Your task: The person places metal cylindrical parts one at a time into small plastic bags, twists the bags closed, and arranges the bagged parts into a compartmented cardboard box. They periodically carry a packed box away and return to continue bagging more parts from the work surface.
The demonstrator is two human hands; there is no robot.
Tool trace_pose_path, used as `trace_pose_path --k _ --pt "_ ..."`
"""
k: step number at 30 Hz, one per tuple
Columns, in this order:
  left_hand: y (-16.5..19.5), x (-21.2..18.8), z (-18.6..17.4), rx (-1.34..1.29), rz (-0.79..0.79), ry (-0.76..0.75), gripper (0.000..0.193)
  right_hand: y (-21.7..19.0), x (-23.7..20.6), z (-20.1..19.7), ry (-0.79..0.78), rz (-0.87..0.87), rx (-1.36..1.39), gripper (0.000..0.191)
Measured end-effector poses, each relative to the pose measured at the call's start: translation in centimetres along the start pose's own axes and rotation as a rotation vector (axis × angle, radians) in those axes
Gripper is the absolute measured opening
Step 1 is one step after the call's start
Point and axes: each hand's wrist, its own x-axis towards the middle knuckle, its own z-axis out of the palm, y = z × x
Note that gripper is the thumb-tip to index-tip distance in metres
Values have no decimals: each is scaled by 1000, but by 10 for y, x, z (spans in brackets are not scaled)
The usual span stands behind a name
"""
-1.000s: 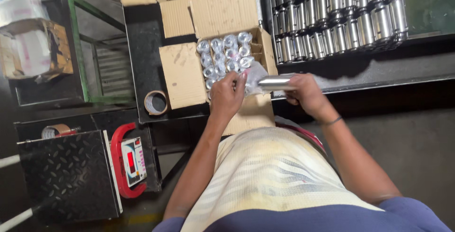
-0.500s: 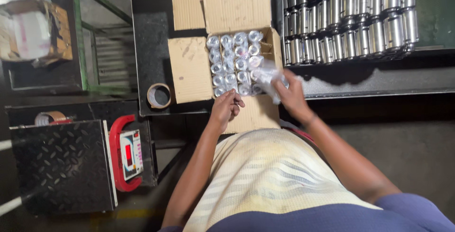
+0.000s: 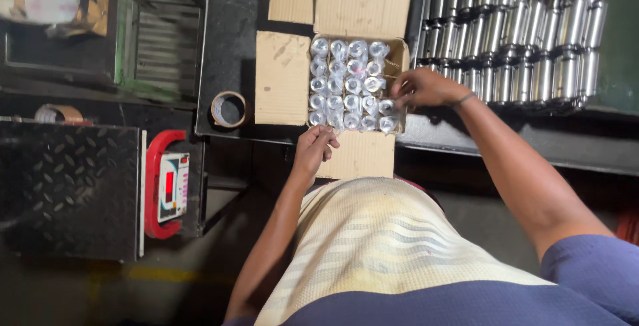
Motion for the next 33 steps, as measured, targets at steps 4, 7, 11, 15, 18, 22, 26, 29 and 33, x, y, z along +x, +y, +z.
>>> trace_pose_path --k 4,7,11,15,18,22,26,29,33 --pt "1 -9 2 -54 50 102 15 1 18 -23 413 -197 -275 27" --pt "1 -19 4 -54 61 130 22 -3 43 -25 279 -155 -552 28" --pt "-6 -38 4 -18 114 225 21 4 61 -15 367 -227 -865 18" --pt "-10 -58 -12 8 176 356 22 21 62 0 431 -335 -890 12" --pt "7 -72 -45 40 158 428 22 27 59 2 385 -228 -828 24" --pt "68 -71 -128 250 212 452 20 17 48 0 360 -94 -625 30" --pt "146 -37 -262 609 504 490 12 -5 21 39 690 -63 -409 22" --pt "191 29 -371 580 437 535 12 -22 9 98 838 35 -446 34" --pt "228 160 -497 761 576 667 10 -38 17 153 971 121 -786 54"
